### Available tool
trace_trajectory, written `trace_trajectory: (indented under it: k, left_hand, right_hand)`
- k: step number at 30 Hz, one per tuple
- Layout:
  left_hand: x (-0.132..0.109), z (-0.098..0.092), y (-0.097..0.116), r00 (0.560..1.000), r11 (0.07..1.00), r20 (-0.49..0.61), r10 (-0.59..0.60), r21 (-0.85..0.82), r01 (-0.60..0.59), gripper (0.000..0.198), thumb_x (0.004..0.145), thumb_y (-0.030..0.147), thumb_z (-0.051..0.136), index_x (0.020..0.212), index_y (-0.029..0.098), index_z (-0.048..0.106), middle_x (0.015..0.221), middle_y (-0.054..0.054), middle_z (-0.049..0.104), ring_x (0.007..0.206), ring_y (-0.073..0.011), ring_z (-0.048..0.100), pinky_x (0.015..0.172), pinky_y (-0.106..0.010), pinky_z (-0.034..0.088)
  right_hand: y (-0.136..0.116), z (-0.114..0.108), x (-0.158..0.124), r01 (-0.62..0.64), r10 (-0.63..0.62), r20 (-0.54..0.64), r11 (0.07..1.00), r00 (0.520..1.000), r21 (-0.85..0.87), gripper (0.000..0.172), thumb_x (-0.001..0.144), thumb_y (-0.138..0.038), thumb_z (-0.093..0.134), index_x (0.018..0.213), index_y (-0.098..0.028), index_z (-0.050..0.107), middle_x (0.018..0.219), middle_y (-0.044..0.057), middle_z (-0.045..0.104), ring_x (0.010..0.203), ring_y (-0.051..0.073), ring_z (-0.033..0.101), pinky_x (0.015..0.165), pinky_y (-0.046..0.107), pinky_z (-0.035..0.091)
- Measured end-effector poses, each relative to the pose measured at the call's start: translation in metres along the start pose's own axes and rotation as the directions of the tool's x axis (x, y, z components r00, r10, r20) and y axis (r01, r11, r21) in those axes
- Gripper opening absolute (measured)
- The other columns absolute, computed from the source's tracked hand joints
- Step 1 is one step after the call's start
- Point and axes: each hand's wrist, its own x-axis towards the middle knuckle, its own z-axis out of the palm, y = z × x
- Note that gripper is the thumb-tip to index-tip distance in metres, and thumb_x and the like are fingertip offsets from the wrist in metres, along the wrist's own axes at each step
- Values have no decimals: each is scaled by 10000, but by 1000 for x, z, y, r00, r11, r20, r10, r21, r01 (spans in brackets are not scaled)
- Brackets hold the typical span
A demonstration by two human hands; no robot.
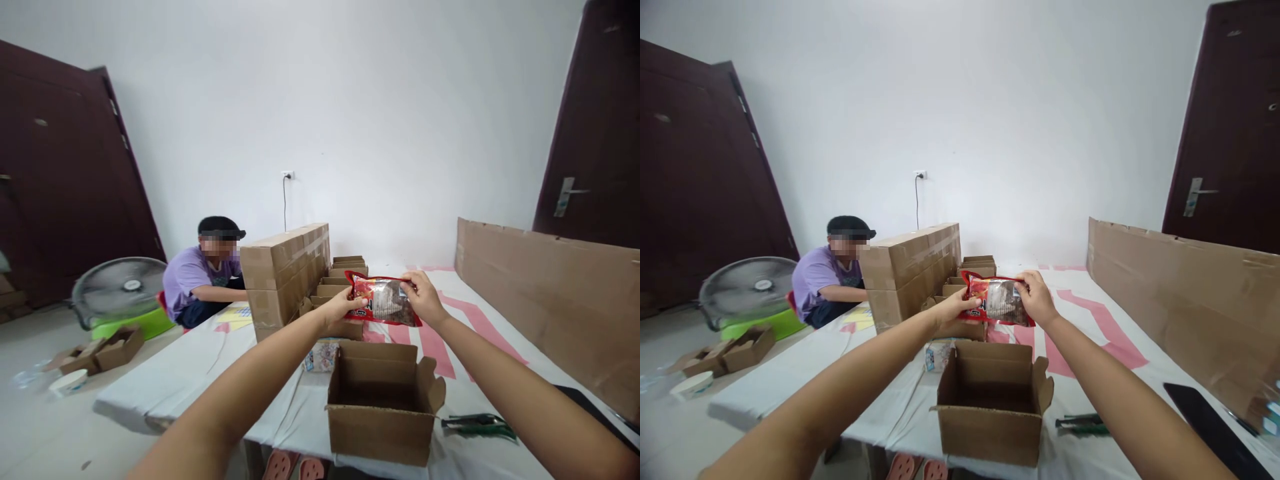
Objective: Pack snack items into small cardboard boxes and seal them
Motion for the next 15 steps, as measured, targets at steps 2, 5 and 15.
trace_trajectory:
  k: [2,5,15]
  left_hand:
    - [12,-1,-5,998,999,-51,32,-26,-34,652,536,357,881,1093,184,591,1044,-100,693,784,-220,688,739,-396,554]
    - [28,-8,-11,988,995,-131,81,-41,-87,624,537,368,878,1058,173,595,1014,-88,700,772,-191,683,746,-345,548]
    - [60,-37,-29,944,998,-325,53,-4,-57,579,579,349,860,1047,154,581,889,-76,714,676,-170,664,615,-277,523]
  right_hand:
    - [9,7,6,-86,86,-15,996,996,-16,383,859,-388,458,1176,-188,541,1232,123,539,1086,235,559,973,400,449]
    - [25,18,13,-239,236,-46,969,971,-58,616,872,-433,434,1390,-122,316,1387,217,421,1056,250,594,907,426,487]
    - [41,40,12,-305,351,172,920,920,-247,479,921,-430,415,1286,-126,479,1217,194,634,1083,249,634,879,375,487]
